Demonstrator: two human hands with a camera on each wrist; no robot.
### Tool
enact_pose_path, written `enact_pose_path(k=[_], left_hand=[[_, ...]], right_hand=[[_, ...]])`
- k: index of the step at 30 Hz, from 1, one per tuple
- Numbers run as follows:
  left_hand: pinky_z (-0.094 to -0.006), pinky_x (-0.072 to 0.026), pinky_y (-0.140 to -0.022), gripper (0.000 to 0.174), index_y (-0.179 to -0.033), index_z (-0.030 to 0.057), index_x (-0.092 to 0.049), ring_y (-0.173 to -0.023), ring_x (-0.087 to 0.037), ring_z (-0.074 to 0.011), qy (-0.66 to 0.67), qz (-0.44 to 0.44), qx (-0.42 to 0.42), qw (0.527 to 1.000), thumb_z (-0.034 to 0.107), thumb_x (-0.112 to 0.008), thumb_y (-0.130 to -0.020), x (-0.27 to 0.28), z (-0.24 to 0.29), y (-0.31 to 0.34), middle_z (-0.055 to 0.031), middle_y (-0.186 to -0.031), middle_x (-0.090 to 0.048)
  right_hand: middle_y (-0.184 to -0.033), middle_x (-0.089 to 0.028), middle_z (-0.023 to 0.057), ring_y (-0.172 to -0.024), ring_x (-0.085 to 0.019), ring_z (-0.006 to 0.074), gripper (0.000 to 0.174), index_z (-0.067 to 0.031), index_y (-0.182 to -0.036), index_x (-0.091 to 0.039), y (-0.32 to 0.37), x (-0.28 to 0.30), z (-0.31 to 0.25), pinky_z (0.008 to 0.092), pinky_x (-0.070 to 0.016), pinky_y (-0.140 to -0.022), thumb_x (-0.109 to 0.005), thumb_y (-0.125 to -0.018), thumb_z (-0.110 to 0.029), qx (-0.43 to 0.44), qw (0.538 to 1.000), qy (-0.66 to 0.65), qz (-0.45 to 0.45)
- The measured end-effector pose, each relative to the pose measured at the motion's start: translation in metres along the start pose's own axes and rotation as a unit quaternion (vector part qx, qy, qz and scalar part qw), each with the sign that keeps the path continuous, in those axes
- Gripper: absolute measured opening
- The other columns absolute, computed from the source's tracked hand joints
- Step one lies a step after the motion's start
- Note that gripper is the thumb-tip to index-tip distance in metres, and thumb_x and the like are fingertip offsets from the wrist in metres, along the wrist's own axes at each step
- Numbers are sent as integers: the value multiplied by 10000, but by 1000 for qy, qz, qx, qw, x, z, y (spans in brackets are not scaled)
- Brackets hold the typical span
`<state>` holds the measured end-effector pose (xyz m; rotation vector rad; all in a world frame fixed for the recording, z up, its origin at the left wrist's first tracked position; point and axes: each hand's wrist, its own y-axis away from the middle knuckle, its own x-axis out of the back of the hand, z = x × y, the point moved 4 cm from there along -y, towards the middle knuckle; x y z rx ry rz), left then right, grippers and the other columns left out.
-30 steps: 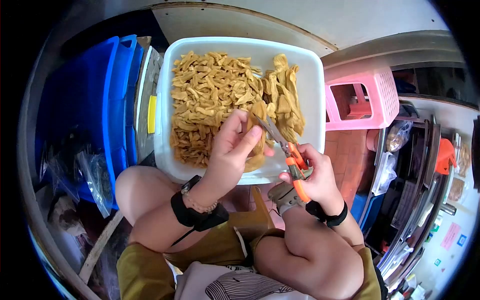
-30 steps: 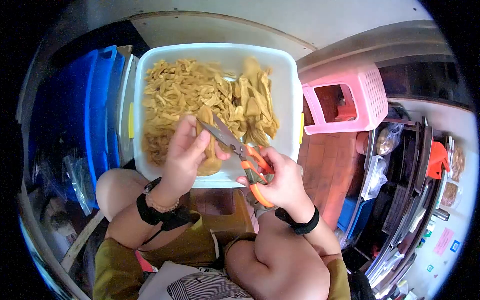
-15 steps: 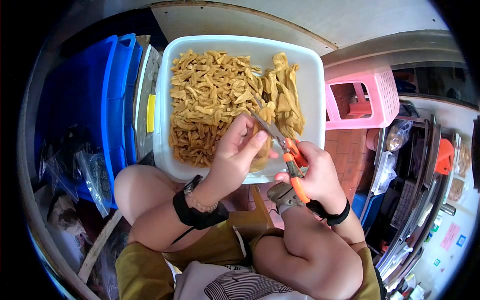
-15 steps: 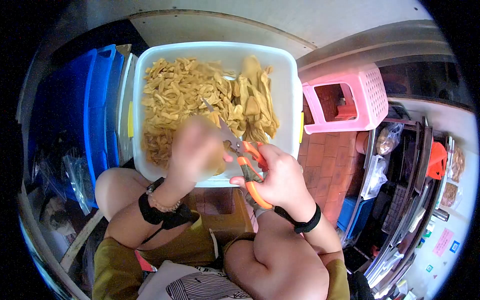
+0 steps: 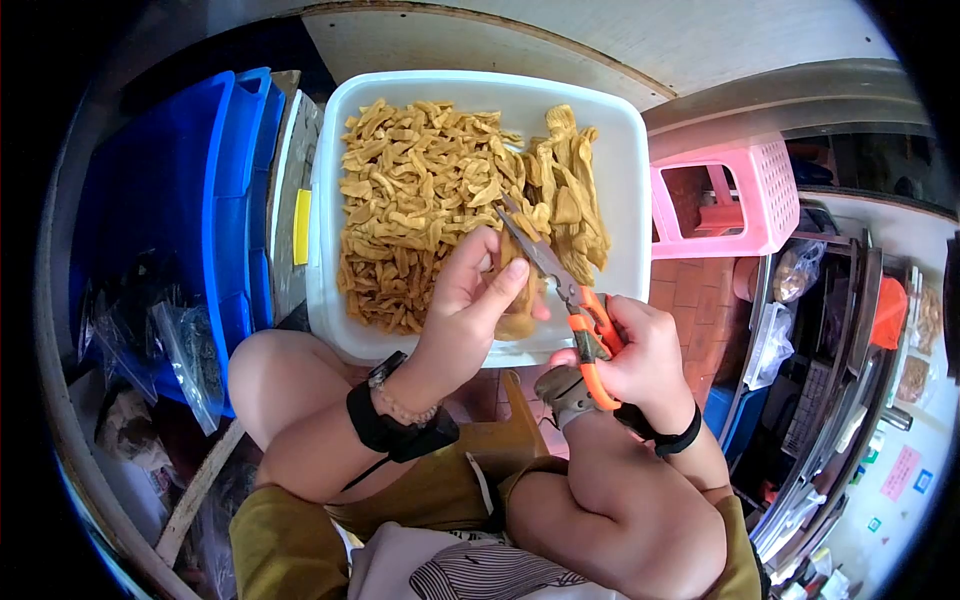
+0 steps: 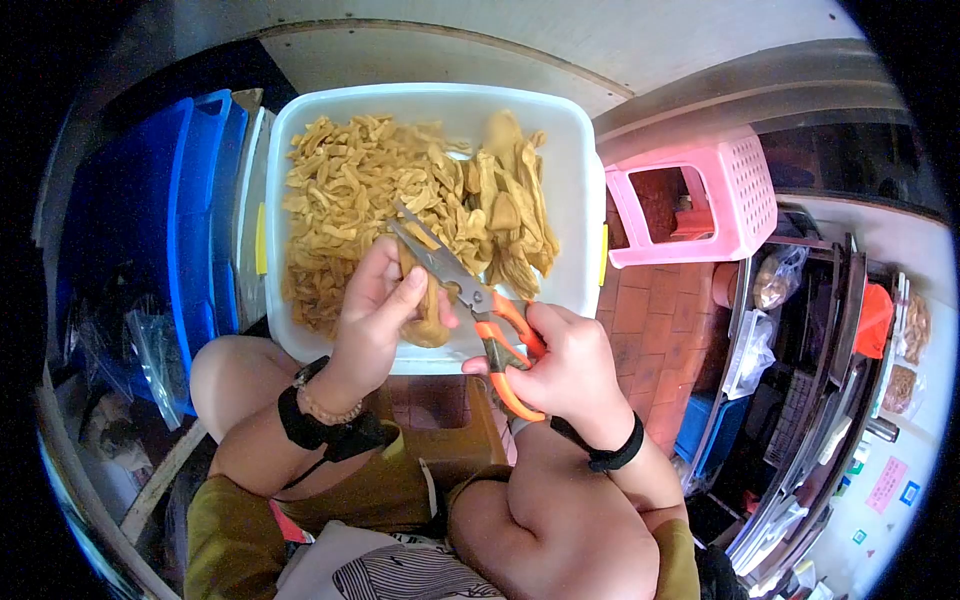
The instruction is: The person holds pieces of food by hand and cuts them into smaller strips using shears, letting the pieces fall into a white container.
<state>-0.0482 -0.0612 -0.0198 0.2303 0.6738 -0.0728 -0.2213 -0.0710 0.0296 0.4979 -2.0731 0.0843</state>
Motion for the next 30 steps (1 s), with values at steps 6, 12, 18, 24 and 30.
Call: enact_pose_path(k=[6, 12, 18, 24, 30], left_hand=[[-250, -475, -660, 119, -975, 21, -483, -681, -541, -90, -75, 5, -8, 997, 137, -462, -957, -2, 3, 2, -44, -804, -556], [-248, -483, -667, 154, -979, 6, -501, -691, -568, -99, -103, 17, -2, 995, 157, -476, -956, 2, 11, -2, -36, -773, -561], [-263, -490, -685, 178, -996, 15, -478, -728, -613, -153, -49, 67, -17, 996, 188, -465, -961, 9, 9, -7, -87, -819, -606], [-249, -495, -682, 120, -927, 25, -452, -747, -582, -113, -7, 118, -57, 991, 132, -504, -943, 17, 4, -7, -65, -838, -586], [-248, -491, -681, 120, -880, 27, -440, -747, -562, -99, -61, 130, -84, 986, 95, -526, -928, 17, 1, -4, -55, -826, -577]], right_hand=[[-523, -460, 93, -488, -526, 288, 623, -46, -609, -464, -5, 8, -9, 357, -430, -471, -789, -558, -574, 7, 999, 37, 0], [-558, -480, 95, -506, -498, 244, 606, -23, -706, -526, -1, -3, 2, 328, -423, -497, -808, -562, -540, -33, 999, 5, -15], [-541, -459, 94, -484, -460, 235, 601, -20, -701, -501, 1, -2, 4, 316, -411, -486, -820, -571, -514, -43, 999, -24, -3], [-530, -481, 110, -475, -524, 308, 624, -46, -631, -461, 3, -7, -3, 354, -436, -472, -790, -568, -572, -24, 999, 18, -26], [-553, -528, 111, -535, -590, 323, 623, -51, -692, -506, 0, -5, -10, 373, -466, -489, -728, -609, -628, -4, 998, 38, -52]])
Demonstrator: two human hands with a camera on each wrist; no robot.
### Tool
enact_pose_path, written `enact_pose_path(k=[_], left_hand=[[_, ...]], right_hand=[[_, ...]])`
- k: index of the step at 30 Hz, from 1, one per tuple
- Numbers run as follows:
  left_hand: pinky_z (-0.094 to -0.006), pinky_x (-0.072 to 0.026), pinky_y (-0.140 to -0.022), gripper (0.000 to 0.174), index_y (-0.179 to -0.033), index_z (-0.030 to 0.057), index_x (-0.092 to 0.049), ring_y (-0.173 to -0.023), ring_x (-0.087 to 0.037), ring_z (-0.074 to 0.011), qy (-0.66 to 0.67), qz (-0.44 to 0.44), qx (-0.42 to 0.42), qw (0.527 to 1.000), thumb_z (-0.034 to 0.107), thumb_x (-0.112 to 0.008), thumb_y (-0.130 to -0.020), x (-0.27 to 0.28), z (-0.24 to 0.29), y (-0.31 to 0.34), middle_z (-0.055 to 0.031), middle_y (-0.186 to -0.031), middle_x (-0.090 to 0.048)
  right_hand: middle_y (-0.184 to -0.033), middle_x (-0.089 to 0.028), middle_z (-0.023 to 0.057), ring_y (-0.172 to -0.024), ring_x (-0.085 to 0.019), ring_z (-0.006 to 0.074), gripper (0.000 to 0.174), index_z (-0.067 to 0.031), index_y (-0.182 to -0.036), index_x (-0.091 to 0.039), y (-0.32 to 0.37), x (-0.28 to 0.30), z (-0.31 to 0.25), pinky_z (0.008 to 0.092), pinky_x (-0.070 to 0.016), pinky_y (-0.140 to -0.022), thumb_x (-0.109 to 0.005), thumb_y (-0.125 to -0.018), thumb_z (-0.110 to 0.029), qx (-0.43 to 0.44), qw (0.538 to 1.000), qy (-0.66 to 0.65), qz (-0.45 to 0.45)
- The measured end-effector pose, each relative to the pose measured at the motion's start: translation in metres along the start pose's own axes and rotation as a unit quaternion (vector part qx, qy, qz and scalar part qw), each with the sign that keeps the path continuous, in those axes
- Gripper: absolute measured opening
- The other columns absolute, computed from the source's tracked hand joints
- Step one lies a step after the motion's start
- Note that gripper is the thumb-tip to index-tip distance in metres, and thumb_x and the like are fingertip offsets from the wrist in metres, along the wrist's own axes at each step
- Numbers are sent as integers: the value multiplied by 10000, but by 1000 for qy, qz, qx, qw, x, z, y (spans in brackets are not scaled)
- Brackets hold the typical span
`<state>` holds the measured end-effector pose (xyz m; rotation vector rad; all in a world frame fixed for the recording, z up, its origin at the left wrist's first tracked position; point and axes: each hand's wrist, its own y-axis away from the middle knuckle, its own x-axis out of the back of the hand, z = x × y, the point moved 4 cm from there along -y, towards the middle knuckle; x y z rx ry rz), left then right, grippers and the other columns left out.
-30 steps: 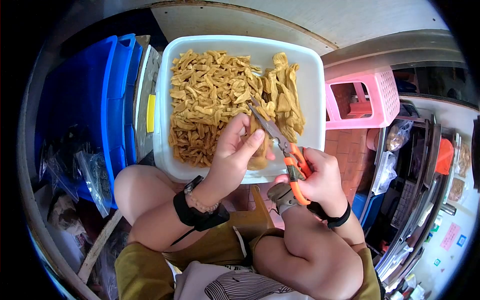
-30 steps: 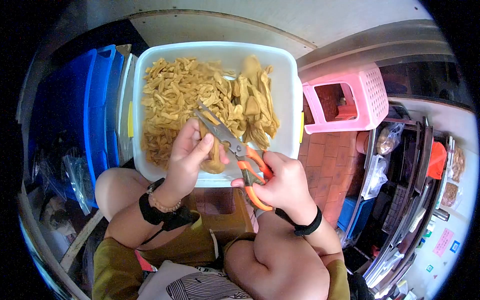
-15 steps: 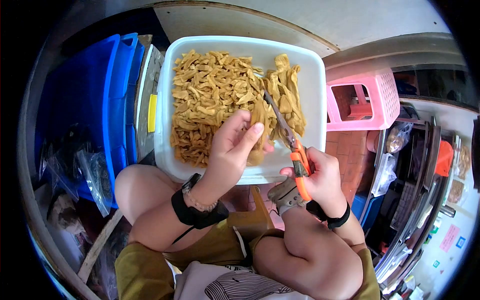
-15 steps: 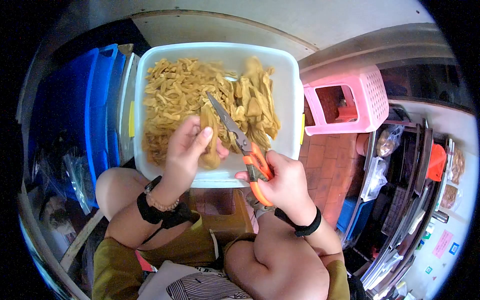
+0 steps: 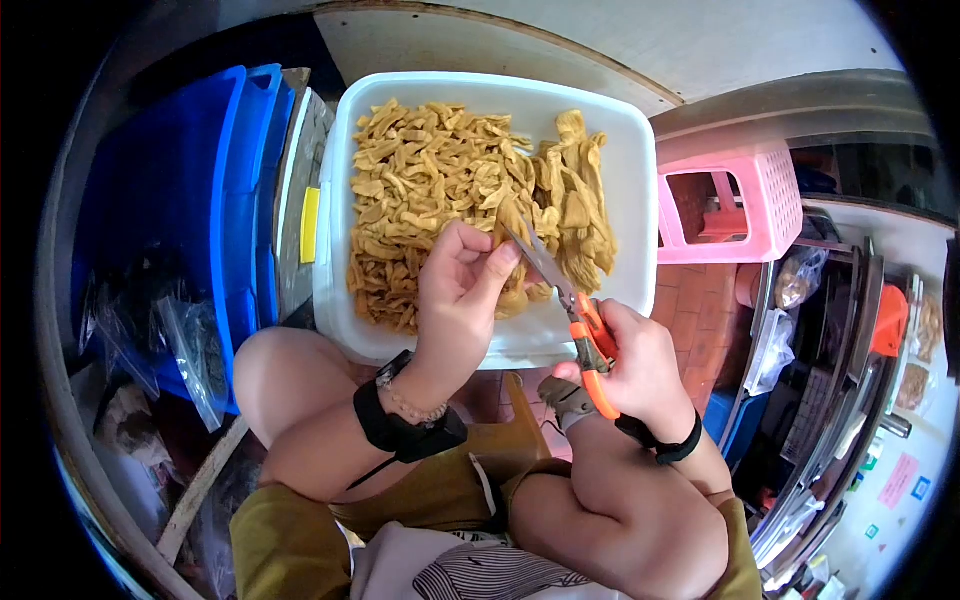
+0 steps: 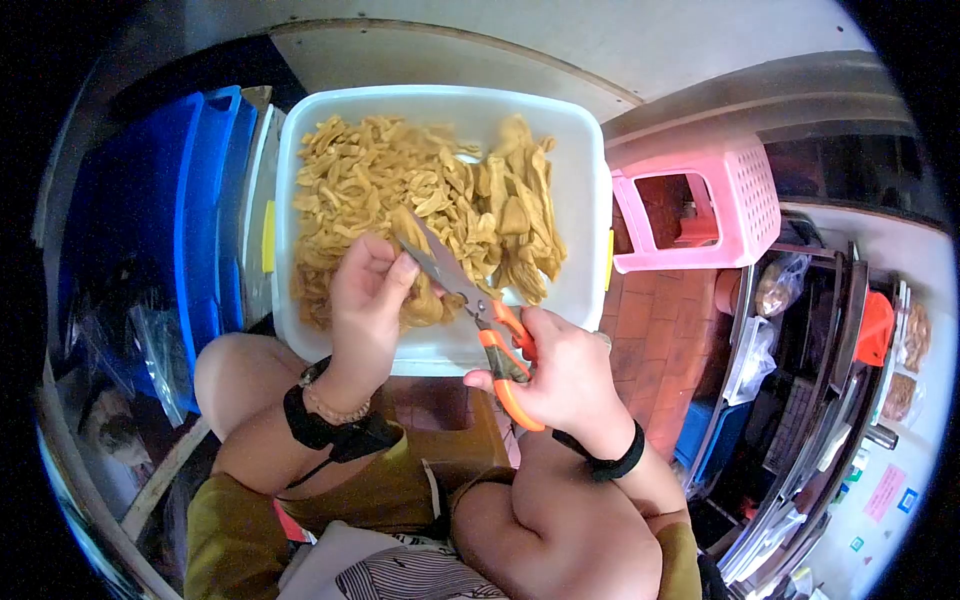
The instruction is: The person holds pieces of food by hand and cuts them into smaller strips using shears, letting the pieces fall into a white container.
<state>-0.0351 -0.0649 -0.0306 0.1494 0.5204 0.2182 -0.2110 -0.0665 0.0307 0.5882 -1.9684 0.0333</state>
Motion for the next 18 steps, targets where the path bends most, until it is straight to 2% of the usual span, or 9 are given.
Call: enact_pose_path(k=[1, 2, 6, 8, 9, 13, 15, 17, 18], left_hand=[[-253, -482, -673, 113, -874, 25, -449, -734, -604, -144, -1, 0, -18, 1000, 101, -503, -937, -1, 1, 0, -96, -833, -624], [-253, -482, -673, 113, -874, 25, -449, -734, -604, -144, 0, -1, -18, 1000, 101, -503, -937, -1, 1, 0, -96, -833, -624], [-263, -483, -691, 105, -872, 16, -453, -737, -600, -142, -12, -3, -25, 1000, 83, -509, -931, -4, 2, 3, -97, -830, -620], [-265, -483, -694, 103, -868, 13, -458, -739, -599, -141, -7, -3, -28, 1000, 79, -509, -930, -5, 6, 3, -97, -828, -619], [-265, -484, -693, 107, -862, 11, -464, -738, -596, -140, 3, -10, -29, 1000, 80, -509, -930, -6, 7, 3, -96, -828, -618], [-241, -504, -664, 122, -854, -3, -480, -718, -574, -82, 30, -9, -15, 999, 73, -554, -914, -4, 7, 2, -37, -804, -584], [-242, -506, -665, 122, -850, -4, -483, -717, -576, -82, 31, -5, -12, 999, 72, -554, -914, -2, 10, 1, -38, -798, -583], [-244, -508, -666, 123, -845, -5, -487, -716, -579, -83, 31, -2, -8, 999, 72, -554, -914, -2, 11, 0, -39, -792, -582], [-242, -507, -663, 120, -848, -5, -487, -722, -581, -83, 24, -2, -16, 1000, 68, -557, -911, -2, 11, 0, -39, -792, -583]], right_hand=[[-578, -502, 116, -536, -541, 318, 618, -37, -752, -523, 1, -1, 1, 366, -446, -511, -739, -610, -599, -10, 1000, -4, -19], [-603, -476, 122, -536, -492, 313, 619, -23, -812, -540, 1, -2, 2, 358, -426, -532, -751, -612, -570, -19, 999, -8, -37], [-604, -482, 125, -536, -494, 319, 622, -22, -822, -544, 0, -2, -1, 362, -427, -534, -745, -615, -572, -17, 999, -16, -44], [-572, -541, 116, -554, -596, 333, 621, -39, -723, -535, -1, -2, -4, 380, -473, -523, -735, -607, -615, -6, 999, -35, -24], [-572, -541, 116, -554, -596, 333, 621, -39, -723, -535, -1, -3, -4, 380, -473, -523, -735, -607, -615, -6, 999, -35, -24], [-544, -512, 120, -513, -571, 328, 589, -35, -665, -518, 1, -3, -1, 366, -455, -496, -768, -609, -565, -14, 998, -53, -3], [-533, -502, 121, -499, -562, 326, 583, -34, -647, -511, 2, -3, -1, 362, -449, -486, -778, -608, -551, -16, 998, -59, 7], [-524, -464, 107, -466, -489, 259, 554, -19, -688, -524, 4, -6, 1, 323, -425, -483, -824, -594, -476, -25, 997, -68, 5], [-524, -464, 107, -466, -489, 259, 554, -19, -688, -524, 4, -6, 2, 323, -425, -483, -824, -594, -476, -26, 997, -67, 6]])
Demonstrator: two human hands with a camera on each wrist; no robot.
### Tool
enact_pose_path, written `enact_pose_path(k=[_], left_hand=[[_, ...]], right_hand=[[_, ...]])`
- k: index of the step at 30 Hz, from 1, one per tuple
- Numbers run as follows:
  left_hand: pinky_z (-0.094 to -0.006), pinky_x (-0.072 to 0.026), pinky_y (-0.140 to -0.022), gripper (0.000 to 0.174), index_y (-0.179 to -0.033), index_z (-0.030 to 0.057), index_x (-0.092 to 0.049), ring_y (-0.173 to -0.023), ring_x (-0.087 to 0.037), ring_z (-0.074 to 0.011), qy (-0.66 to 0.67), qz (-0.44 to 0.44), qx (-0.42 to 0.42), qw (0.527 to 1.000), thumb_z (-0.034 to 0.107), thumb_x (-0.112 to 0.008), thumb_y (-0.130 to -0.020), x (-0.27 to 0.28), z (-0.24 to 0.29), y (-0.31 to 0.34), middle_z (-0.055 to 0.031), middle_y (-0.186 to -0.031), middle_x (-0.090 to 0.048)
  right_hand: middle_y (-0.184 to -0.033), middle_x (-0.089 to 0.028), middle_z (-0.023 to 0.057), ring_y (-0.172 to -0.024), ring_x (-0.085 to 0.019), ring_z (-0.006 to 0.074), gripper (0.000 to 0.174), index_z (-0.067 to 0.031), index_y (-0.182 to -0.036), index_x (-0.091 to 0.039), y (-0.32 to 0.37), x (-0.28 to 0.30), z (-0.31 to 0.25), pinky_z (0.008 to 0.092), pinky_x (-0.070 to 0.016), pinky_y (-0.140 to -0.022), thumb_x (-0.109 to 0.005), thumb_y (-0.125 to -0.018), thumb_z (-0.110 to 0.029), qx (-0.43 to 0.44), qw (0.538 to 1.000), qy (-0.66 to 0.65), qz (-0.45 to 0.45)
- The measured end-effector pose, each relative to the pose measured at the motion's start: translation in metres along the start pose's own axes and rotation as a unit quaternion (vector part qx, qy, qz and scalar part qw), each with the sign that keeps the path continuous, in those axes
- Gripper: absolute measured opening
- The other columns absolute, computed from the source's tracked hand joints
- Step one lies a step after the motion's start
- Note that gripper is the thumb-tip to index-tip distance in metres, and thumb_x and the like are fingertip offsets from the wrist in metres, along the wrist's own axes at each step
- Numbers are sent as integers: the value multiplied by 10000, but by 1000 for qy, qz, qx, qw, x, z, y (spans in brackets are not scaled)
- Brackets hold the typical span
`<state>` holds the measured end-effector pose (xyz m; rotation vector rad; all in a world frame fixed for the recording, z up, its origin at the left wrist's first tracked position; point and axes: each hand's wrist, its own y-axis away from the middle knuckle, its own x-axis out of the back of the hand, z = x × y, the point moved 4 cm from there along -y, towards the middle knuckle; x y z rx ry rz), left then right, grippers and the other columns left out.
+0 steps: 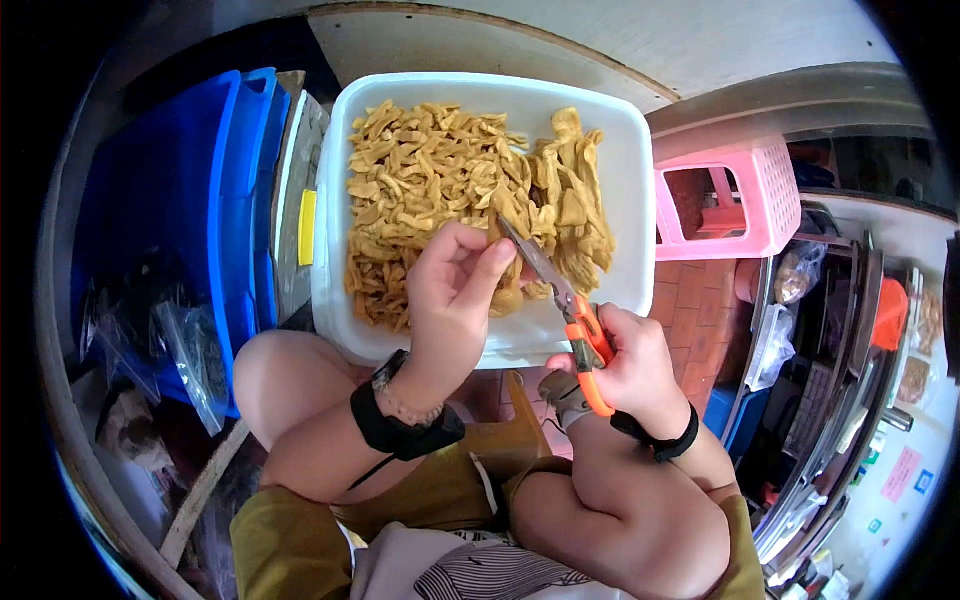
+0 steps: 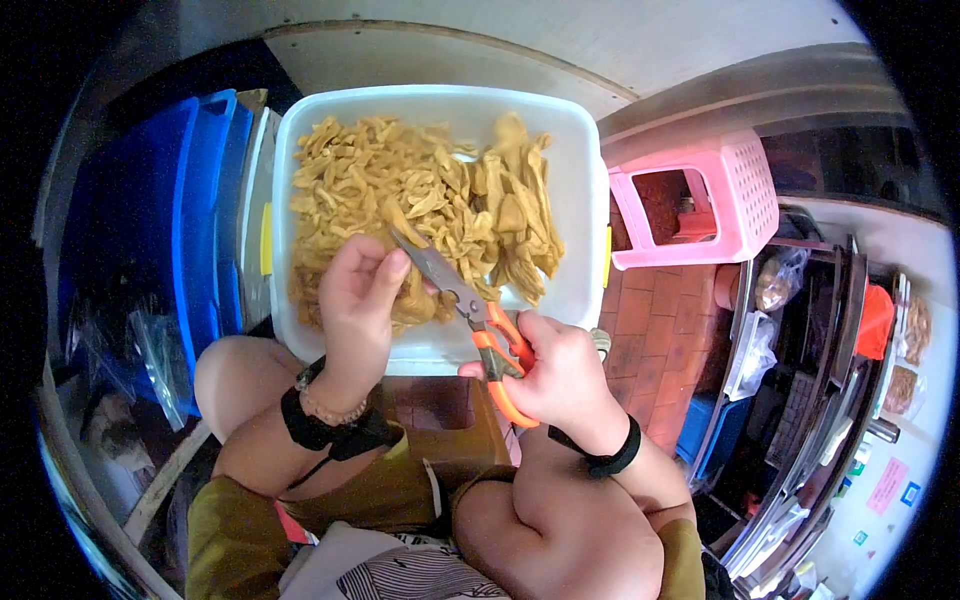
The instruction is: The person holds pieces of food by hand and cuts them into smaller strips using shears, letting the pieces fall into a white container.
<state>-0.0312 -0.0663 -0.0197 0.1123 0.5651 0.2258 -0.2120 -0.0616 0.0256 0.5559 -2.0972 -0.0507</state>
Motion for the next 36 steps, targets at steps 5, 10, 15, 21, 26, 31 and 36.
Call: enact_pose_path(k=[5, 10, 15, 21, 26, 31, 36], left_hand=[[-232, -506, -658, 99, -854, -6, -488, -743, -587, -82, 9, -25, 2, 1000, 40, -562, -901, -8, -1, 8, -38, -797, -586], [-230, -517, -673, 82, -855, -7, -488, -745, -594, -93, -12, -52, -6, 999, 3, -561, -890, -8, -5, 9, -43, -814, -593], [-278, -491, -692, 76, -879, 0, -475, -722, -591, -144, -16, -49, 3, 999, 23, -542, -904, -9, -4, 6, -90, -834, -603], [-270, -482, -709, 88, -898, -8, -503, -723, -591, -139, -14, -54, 37, 998, 70, -541, -916, -4, -4, 1, -85, -831, -610], [-261, -472, -736, 136, -961, -11, -522, -780, -588, -133, -49, -57, 42, 996, 121, -507, -937, -1, 4, -7, -74, -861, -609], [-223, -445, -777, 111, -1037, -10, -471, -857, -546, -82, 34, -71, 55, 995, 45, -471, -941, -4, 9, -6, -58, -948, -577], [-236, -446, -785, 143, -1062, -9, -440, -884, -536, -88, 18, -56, 27, 998, 25, -482, -930, 2, 1, -7, -59, -978, -554]], right_hand=[[-547, -517, 122, -508, -571, 324, 615, -41, -681, -510, -5, 6, -8, 367, -453, -481, -744, -608, -605, 32, 998, 59, -5], [-548, -517, 119, -517, -576, 326, 631, -40, -718, -537, -10, 11, -12, 376, -456, -485, -722, -610, -634, 29, 998, 63, -4], [-543, -522, 111, -514, -580, 317, 623, -37, -714, -562, -5, 5, -5, 365, -457, -487, -752, -586, -616, 13, 998, 60, -21], [-528, -449, 81, -480, -392, 156, 552, -8, -704, -532, -1, 7, 3, 293, -398, -477, -841, -586, -449, -2, 1000, -25, 17], [-515, -487, 119, -481, -548, 305, 558, -27, -642, -520, 0, 13, 3, 332, -445, -475, -811, -595, -501, 4, 999, 6, 35], [-522, -481, 112, -472, -524, 290, 579, -28, -658, -514, 2, 9, 9, 332, -435, -472, -813, -577, -517, 9, 999, 3, 32], [-521, -476, 113, -471, -511, 293, 585, -32, -669, -517, 2, 6, 8, 332, -426, -468, -805, -579, -532, 15, 999, 19, 24]])
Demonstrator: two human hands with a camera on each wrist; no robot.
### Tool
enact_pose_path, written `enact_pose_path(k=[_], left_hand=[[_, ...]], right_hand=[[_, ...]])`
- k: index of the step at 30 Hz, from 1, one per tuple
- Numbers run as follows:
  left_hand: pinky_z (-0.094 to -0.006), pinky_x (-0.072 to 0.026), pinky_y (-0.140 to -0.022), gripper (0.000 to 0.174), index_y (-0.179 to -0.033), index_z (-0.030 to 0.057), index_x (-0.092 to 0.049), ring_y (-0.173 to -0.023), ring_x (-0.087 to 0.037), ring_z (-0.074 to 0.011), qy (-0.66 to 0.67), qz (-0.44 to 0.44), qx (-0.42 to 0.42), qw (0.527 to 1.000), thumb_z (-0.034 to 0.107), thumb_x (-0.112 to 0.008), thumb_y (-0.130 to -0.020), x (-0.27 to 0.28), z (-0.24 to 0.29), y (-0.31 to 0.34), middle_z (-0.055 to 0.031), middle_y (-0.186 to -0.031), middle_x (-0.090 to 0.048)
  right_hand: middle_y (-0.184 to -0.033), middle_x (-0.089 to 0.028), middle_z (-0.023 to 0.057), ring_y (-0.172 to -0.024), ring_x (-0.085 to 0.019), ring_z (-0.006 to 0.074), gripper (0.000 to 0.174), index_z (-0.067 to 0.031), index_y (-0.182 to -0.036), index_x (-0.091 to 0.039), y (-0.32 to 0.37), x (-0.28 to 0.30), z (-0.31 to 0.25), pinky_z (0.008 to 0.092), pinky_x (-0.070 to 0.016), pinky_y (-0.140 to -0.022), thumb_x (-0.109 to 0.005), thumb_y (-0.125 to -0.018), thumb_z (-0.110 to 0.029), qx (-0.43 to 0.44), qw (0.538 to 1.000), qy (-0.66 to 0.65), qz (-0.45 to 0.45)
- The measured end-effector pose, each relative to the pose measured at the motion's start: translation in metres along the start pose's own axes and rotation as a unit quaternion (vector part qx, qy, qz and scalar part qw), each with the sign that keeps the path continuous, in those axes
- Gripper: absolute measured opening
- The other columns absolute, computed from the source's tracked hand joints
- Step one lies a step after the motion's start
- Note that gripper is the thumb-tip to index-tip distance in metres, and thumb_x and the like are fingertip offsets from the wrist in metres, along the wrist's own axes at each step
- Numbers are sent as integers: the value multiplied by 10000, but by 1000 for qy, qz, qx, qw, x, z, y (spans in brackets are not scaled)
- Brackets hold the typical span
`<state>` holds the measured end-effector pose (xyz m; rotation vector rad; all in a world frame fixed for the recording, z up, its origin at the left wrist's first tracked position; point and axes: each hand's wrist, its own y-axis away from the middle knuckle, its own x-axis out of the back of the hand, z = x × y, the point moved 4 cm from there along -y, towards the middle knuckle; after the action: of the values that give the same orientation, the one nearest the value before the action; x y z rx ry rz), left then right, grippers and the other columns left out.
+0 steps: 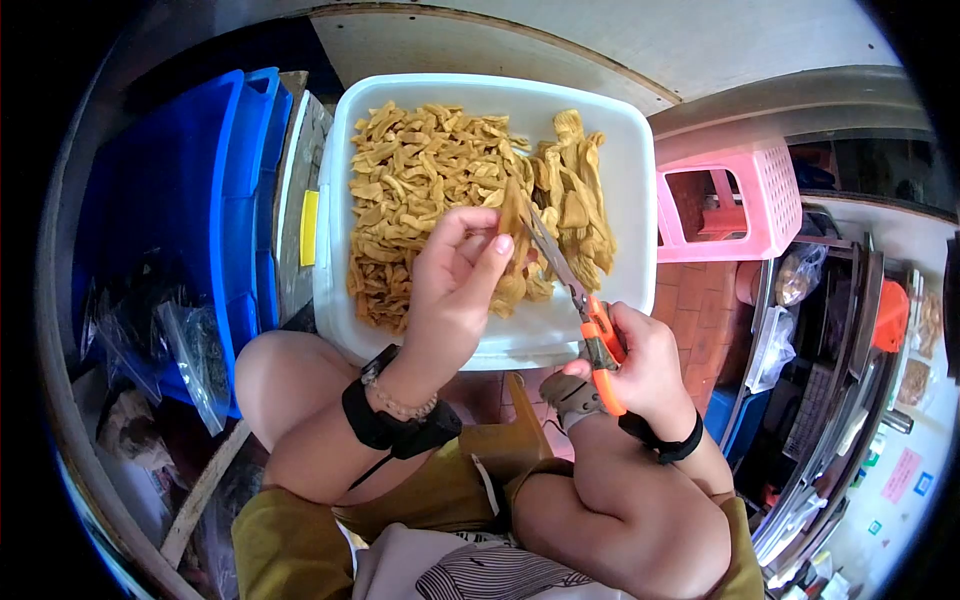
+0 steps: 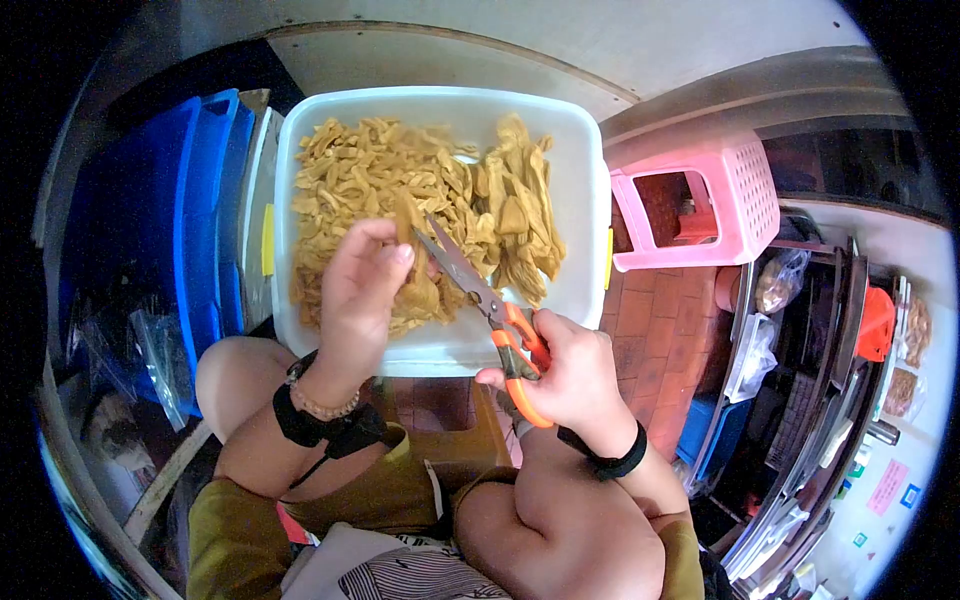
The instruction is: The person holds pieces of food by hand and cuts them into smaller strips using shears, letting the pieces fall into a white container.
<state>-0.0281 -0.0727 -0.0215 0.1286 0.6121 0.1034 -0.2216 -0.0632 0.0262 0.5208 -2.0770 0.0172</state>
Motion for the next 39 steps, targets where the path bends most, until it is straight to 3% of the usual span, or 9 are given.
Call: enact_pose_path(k=[3, 8, 11, 12, 14, 24, 28, 35, 39], left_hand=[[-243, -451, -783, 135, -1043, -4, -422, -884, -539, -100, -12, 0, -16, 1000, 13, -485, -925, -3, -5, 3, -61, -978, -542], [-289, -472, -771, 131, -1014, 16, -420, -854, -576, -168, 22, -2, 1, 1000, 42, -501, -914, -6, -4, 3, -83, -940, -554], [-284, -469, -746, 139, -1022, 26, -427, -853, -571, -163, 58, 20, 7, 998, 34, -507, -909, -3, -4, 2, -78, -940, -550], [-266, -461, -726, 144, -1019, 34, -433, -842, -561, -145, 45, 41, -9, 998, 35, -520, -904, -2, -1, 1, -64, -928, -540], [-248, -454, -706, 150, -1016, 41, -438, -830, -551, -127, 32, 63, -26, 997, 36, -532, -898, 1, -1, 2, -50, -916, -530], [-207, -427, -710, 226, -1008, 53, -432, -821, -505, -77, -63, 79, -62, 993, -25, -577, -852, -2, 1, 6, -13, -893, -475], [-226, -438, -808, 271, -988, 31, -374, -873, -500, -93, -58, 66, -87, 992, -81, -569, -838, -4, 4, 7, -42, -901, -457], [-221, -429, -726, 287, -982, 69, -365, -812, -510, -96, -66, 73, -90, 991, -79, -564, -837, 2, 3, 6, -36, -885, -474], [-222, -430, -713, 298, -965, 77, -349, -796, -513, -92, -45, 49, -98, 993, -84, -563, -835, -1, 7, 6, -37, -872, -476]], right_hand=[[-517, -465, 102, -452, -473, 264, 575, -27, -685, -522, -1, -1, 3, 328, -408, -459, -800, -599, -523, 9, 1000, -10, -5], [-530, -444, 94, -474, -404, 195, 545, -13, -728, -537, 0, -6, 10, 317, -389, -482, -793, -636, -485, -40, 960, -237, -144], [-585, -436, 34, -557, -404, 114, 570, -16, -752, -503, 1, -5, 10, 273, -368, -512, -770, -659, -510, -45, 970, -173, -166], [-585, -436, 34, -557, -404, 114, 570, -16, -752, -503, 1, -6, 8, 273, -368, -512, -770, -659, -510, -45, 970, -172, -167], [-557, -494, 113, -487, -491, 273, 560, -24, -751, -548, -2, -5, 0, 348, -414, -496, -769, -640, -526, -11, 991, -71, -109], [-580, -543, 103, -606, -621, 320, 620, -43, -784, -557, -10, 0, -14, 366, -481, -528, -710, -631, -624, -21, 994, 81, -67], [-582, -508, 116, -553, -554, 325, 622, -33, -762, -523, -12, 4, -18, 367, -447, -511, -738, -611, -596, 12, 996, 81, -40], [-536, -420, 112, -471, -373, 272, 583, -21, -694, -496, -5, -4, -5, 329, -382, -467, -808, -594, -503, 0, 999, -37, -37], [-524, -418, 113, -455, -388, 278, 573, -23, -687, -500, -3, -5, -1, 331, -379, -456, -802, -606, -504, 17, 999, -38, -9]])
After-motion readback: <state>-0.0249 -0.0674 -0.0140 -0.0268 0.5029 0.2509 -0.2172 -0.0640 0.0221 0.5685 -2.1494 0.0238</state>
